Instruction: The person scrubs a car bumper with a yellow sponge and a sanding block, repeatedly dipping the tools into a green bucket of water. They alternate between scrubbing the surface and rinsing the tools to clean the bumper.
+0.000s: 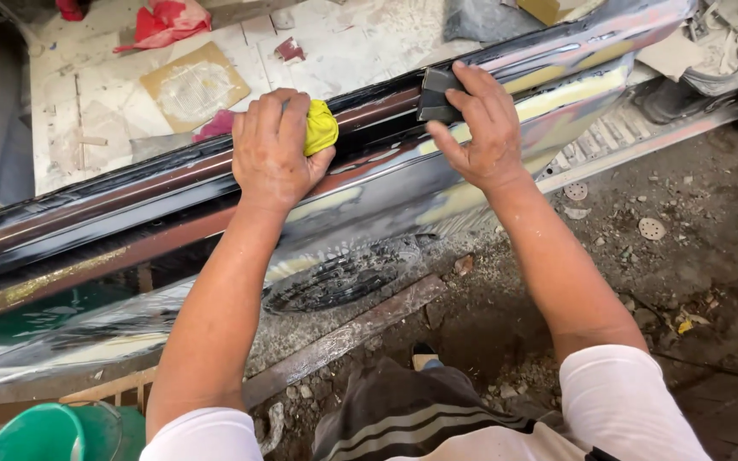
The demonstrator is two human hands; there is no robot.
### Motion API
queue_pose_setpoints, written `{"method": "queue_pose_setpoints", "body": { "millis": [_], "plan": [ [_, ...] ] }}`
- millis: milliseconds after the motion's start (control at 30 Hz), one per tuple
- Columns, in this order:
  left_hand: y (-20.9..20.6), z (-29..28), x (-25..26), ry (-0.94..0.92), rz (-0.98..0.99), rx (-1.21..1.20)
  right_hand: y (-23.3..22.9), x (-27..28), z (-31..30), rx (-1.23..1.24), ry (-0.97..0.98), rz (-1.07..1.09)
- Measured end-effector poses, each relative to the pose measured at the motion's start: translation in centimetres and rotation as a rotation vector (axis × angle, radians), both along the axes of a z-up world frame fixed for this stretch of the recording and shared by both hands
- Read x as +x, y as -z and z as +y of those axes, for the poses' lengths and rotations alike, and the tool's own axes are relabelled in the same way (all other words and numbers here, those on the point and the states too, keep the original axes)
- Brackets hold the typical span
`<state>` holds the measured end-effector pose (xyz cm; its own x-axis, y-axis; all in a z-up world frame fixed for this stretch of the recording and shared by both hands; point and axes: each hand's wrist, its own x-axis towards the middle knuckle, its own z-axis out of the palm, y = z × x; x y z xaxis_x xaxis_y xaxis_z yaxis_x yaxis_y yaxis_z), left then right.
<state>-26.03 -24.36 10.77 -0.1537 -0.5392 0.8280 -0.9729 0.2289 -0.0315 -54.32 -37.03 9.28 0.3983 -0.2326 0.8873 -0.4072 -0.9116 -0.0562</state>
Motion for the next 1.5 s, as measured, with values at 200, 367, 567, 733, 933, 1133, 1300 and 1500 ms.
{"method": "queue_pose_setpoints", "body": {
  "millis": [200, 367, 567, 733, 933, 1133, 1300, 1500],
  "plan": [
    [-0.1, 0.0, 0.0, 0.004, 0.007, 0.011, 0.8, -0.7, -0.9, 0.014, 0.006, 0.071],
    [-0.5, -0.2, -0.2, 0.009, 0.012, -0.016, 1.7, 1.6, -0.1, -0.012, -0.072, 0.017],
    [0.1, 0.4, -0.9, -0.045, 0.070, 0.027, 1.8, 5.7, 2.2, -0.168, -0.206, 0.045],
    [0.2, -0.8, -0.8, -0.049, 0.070, -0.007, 2.3, -2.7, -4.3, -0.247, -0.234, 0.109],
    [1.1, -2.5, -2.9, -0.213, 0.109, -0.136, 2.2, -9.2, -9.9, -0.338, -0.123, 0.153],
    [2.0, -2.6, -2.5, -0.267, 0.145, -0.131, 2.0, 4.1, -5.2, -0.300, -0.653, 0.221],
    [3.3, -1.5, -1.5, -0.295, 0.167, -0.002, 3.4, 2.1, -7.3, -0.378, -0.597, 0.206],
    [3.9, -4.5, -6.9, -0.488, -0.055, -0.200, 2.8, -15.4, -15.4, -0.321, -0.201, 0.081]
  ]
}}
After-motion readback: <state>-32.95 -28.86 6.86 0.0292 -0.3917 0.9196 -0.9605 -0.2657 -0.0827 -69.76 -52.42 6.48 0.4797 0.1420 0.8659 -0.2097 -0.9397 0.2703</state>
